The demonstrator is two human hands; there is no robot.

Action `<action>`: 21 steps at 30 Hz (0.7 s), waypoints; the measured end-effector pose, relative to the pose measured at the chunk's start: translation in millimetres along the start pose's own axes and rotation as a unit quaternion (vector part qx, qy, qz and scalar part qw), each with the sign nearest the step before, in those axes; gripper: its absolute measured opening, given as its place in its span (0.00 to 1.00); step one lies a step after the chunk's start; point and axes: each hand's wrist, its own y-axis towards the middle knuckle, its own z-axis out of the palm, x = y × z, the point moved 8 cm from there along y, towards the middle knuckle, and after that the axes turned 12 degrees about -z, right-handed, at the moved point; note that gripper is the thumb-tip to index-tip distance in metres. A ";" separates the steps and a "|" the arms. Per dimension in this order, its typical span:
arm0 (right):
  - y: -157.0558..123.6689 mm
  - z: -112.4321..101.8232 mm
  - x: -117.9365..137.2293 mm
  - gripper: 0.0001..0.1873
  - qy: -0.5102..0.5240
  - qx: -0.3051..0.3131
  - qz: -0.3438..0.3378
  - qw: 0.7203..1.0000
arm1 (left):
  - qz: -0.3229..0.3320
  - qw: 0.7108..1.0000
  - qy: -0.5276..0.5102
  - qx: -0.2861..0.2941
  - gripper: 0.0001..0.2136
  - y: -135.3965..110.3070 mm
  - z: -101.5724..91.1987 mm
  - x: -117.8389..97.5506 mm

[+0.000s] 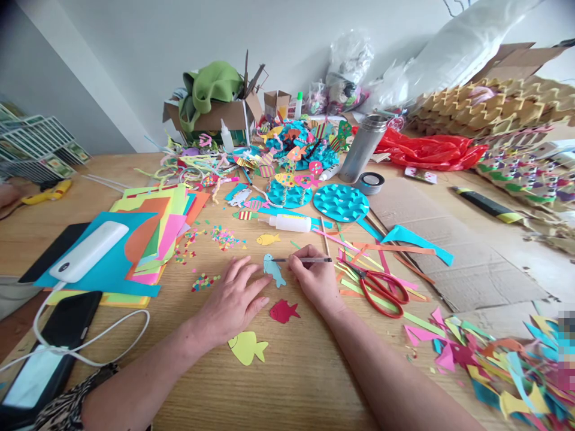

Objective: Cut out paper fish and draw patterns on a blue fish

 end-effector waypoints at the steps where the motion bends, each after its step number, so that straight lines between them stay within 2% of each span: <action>1: 0.0 -0.1 -0.2 0.11 -0.001 0.000 0.000 1.000 | 0.001 1.000 0.000 0.000 0.18 0.0 0.0 0.0; 21: -0.2 0.8 -2.0 0.10 0.012 0.001 -0.001 1.000 | 0.000 1.000 -0.001 0.005 0.18 0.4 0.5 0.0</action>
